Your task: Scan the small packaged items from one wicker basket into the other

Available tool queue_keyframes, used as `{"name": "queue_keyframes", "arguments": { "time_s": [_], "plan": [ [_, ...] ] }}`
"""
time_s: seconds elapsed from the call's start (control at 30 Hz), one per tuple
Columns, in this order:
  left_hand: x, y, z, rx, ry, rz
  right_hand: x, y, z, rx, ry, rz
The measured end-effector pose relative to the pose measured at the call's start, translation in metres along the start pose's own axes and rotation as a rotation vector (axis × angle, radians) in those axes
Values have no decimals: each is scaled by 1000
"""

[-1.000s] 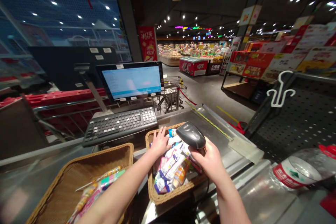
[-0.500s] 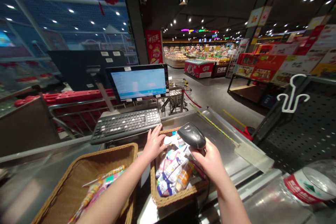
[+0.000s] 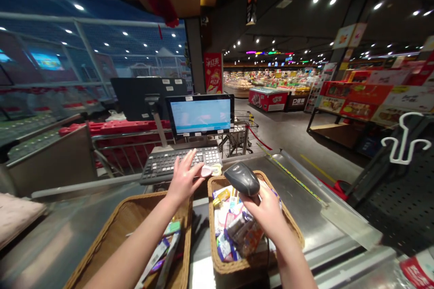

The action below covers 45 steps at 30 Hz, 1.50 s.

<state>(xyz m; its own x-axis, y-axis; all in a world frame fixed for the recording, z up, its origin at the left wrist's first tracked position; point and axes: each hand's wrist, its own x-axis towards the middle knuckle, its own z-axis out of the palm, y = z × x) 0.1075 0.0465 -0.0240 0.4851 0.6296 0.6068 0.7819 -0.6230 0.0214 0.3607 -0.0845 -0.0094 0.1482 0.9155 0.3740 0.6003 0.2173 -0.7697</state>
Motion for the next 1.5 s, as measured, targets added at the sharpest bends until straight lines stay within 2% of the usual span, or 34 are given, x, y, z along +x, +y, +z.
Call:
{"name": "queue_keyframes", "arguments": {
  "time_s": [0.23, 0.43, 0.87, 1.5],
  "plan": [
    [-4, -30, -46, 59, 111, -75, 7, -40, 23, -41, -42, -131],
    [-13, -51, -66, 125, 193, -122, 7, -67, 43, -31, -107, -223],
    [-36, -79, -82, 136, 196, -214, 6, -77, 71, -13, -163, -273],
    [-46, -93, -85, 202, 226, -206, 10, -80, 82, 27, -175, -290]
  ]
}}
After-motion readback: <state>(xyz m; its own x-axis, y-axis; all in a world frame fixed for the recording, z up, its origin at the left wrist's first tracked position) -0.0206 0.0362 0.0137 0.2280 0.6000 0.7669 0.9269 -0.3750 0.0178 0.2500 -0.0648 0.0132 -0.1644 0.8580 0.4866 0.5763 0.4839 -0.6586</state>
